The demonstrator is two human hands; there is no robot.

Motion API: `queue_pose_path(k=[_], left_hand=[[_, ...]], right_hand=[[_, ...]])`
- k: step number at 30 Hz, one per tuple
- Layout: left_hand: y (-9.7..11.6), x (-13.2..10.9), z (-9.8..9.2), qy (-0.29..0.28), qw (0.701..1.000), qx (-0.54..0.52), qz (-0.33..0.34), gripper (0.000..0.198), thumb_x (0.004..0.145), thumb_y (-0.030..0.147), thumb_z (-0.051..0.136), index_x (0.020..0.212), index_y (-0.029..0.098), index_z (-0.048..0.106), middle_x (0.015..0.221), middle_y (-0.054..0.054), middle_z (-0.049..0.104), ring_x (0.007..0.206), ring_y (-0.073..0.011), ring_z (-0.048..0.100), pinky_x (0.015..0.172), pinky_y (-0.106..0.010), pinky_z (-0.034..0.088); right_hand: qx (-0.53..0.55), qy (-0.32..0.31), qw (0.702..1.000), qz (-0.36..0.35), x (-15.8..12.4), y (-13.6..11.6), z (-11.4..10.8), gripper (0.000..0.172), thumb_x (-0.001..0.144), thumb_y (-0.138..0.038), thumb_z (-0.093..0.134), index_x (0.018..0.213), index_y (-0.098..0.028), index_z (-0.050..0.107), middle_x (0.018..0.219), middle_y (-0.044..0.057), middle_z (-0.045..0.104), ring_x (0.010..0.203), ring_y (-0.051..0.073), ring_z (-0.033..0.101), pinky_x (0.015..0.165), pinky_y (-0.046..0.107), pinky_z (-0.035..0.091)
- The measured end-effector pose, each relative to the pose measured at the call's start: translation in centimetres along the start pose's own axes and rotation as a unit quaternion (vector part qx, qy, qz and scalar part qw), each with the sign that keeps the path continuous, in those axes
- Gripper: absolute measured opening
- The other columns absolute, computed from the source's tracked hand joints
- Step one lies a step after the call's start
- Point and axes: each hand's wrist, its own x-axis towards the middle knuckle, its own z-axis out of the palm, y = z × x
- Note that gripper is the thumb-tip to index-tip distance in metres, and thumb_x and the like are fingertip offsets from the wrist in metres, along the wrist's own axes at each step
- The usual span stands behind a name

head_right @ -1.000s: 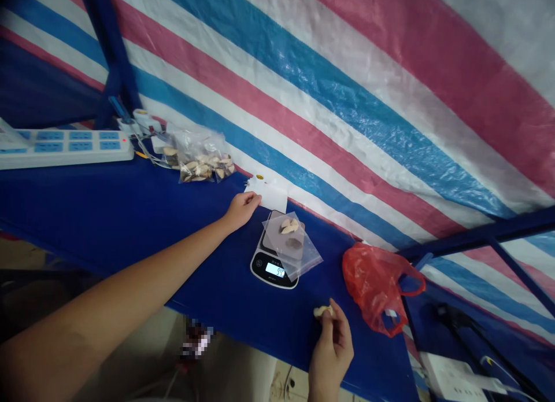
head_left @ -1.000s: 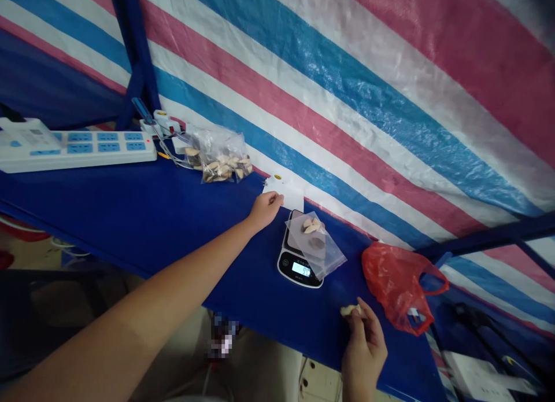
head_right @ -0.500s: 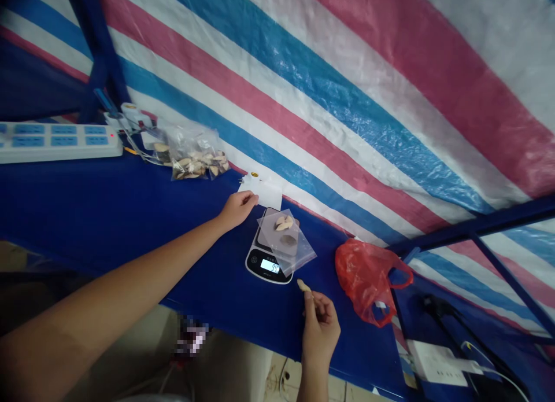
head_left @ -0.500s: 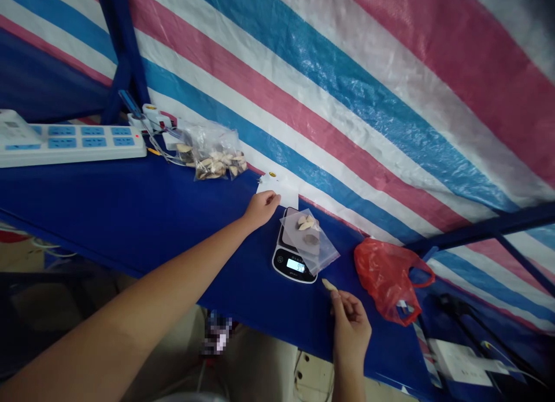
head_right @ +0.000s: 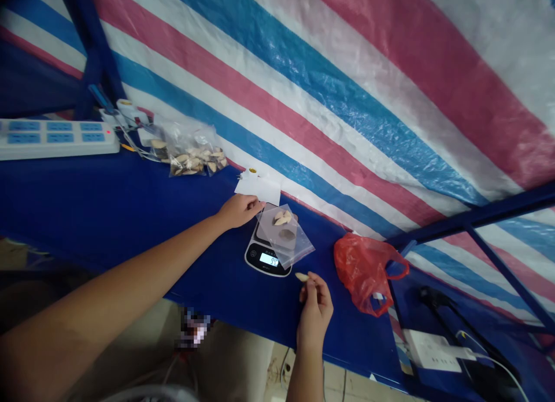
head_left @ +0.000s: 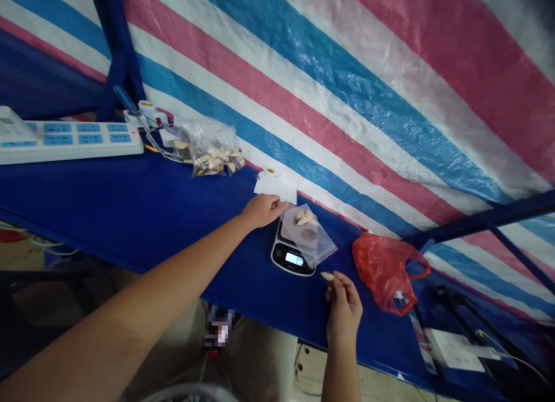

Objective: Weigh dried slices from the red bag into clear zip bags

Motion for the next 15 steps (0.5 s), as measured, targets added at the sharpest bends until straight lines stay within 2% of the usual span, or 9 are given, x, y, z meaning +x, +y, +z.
queue_pose_path(k=[4, 8, 12, 15], left_hand=[[-0.1, 0.2, 0.0, 0.012, 0.999, -0.038, -0.012, 0.049, 0.094, 0.052, 0.046, 0.056, 0.021, 0.041, 0.052, 0.002, 0.044, 0.055, -0.0139, 0.044, 0.059, -0.032, 0.027], [-0.2, 0.3, 0.0, -0.005, 0.998, -0.054, -0.012, 0.048, 0.094, 0.052, 0.048, 0.057, 0.021, 0.042, 0.053, 0.003, 0.042, 0.055, -0.0134, 0.043, 0.058, -0.032, 0.027], [-0.3, 0.3, 0.2, -0.006, 0.999, -0.052, -0.015, 0.048, 0.094, 0.051, 0.047, 0.057, 0.020, 0.043, 0.053, 0.002, 0.043, 0.055, -0.0136, 0.043, 0.058, -0.032, 0.025], [-0.4, 0.4, 0.2, -0.007, 0.998, -0.055, -0.017, 0.048, 0.094, 0.051, 0.047, 0.057, 0.021, 0.045, 0.053, 0.002, 0.044, 0.055, -0.0139, 0.043, 0.058, -0.032, 0.025]], right_hand=[[0.044, 0.021, 0.999, 0.016, 0.3, -0.4, 1.1, 0.049, 0.065, -0.040, 0.089, 0.100, -0.016, 0.066, 0.077, -0.001, 0.069, 0.065, 0.010, 0.060, 0.060, 0.022, 0.048], [0.039, 0.020, 0.999, 0.015, 0.4, -0.1, 1.6, 0.050, 0.062, -0.043, 0.090, 0.096, -0.016, 0.065, 0.084, 0.002, 0.072, 0.073, 0.013, 0.065, 0.065, 0.024, 0.052], [0.008, 0.005, 1.000, -0.006, 1.0, -0.2, 2.0, 0.049, 0.063, -0.045, 0.089, 0.093, -0.016, 0.064, 0.073, -0.001, 0.068, 0.057, 0.009, 0.055, 0.054, 0.022, 0.045], [0.006, -0.028, 1.000, -0.011, 2.0, -0.8, 3.3, 0.047, 0.063, -0.045, 0.089, 0.091, -0.016, 0.065, 0.070, -0.001, 0.067, 0.053, 0.008, 0.049, 0.049, 0.021, 0.039]])
